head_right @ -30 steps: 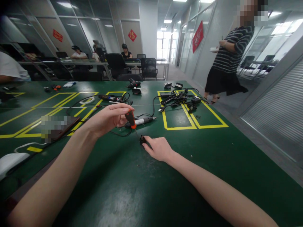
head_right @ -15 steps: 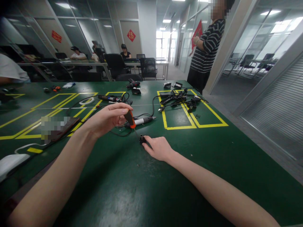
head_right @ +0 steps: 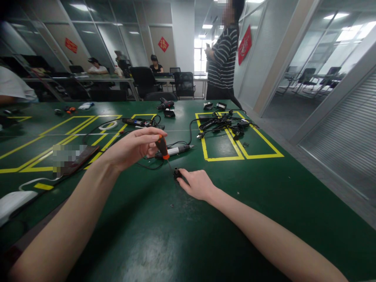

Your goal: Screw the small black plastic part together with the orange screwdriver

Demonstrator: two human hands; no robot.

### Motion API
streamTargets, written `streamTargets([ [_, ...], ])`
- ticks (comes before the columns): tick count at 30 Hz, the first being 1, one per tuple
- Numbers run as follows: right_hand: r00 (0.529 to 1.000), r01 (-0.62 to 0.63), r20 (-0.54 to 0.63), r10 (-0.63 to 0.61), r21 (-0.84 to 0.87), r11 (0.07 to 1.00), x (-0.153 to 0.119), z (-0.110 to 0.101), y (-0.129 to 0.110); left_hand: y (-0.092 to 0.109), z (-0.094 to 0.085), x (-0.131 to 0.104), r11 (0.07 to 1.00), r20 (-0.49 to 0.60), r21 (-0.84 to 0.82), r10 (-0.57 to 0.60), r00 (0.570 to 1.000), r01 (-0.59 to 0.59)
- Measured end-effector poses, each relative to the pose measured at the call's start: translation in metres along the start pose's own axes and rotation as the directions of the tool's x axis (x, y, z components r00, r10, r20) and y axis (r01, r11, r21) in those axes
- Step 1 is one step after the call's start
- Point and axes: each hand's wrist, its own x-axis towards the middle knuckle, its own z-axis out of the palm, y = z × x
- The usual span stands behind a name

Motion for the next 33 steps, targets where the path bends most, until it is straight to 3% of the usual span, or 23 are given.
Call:
streamTargets([
  [8,1.0,-0.002,-0.003,0.002,-0.004,1.0,0.0006,0.001,0.0005,-0.0018,-0.0022,0.0033,0.998,0.057,-0.064,-0.017,0.998,0.02],
  [15,1.0,-0.012,0.014,0.012,0.002,1.0,0.0005,-0.0004,-0.0008,-0.0016,-0.001,0.0016,0.999,0.003,-0.04,-0.017,1.0,0.018],
  [23,1.0,0.001,0.002,-0.001,0.002,1.0,0.0004,0.0004,0.0003,0.0006,0.0005,0.0023,0.997,0.028,-0.076,-0.018,0.999,0.02],
  [30,1.0,0.006,0.0,-0.006,0.001,1.0,-0.0001,0.0007,0.0008,0.0012,0.0021,-0.0001,0.999,-0.054,-0.025,-0.034,0.998,0.033],
  [33,1.0,0.009,-0.016,-0.009,0.007,1.0,-0.0001,0.0005,0.0007,0.001,0.0024,0.0005,0.999,-0.01,-0.043,-0.021,1.0,0.021],
])
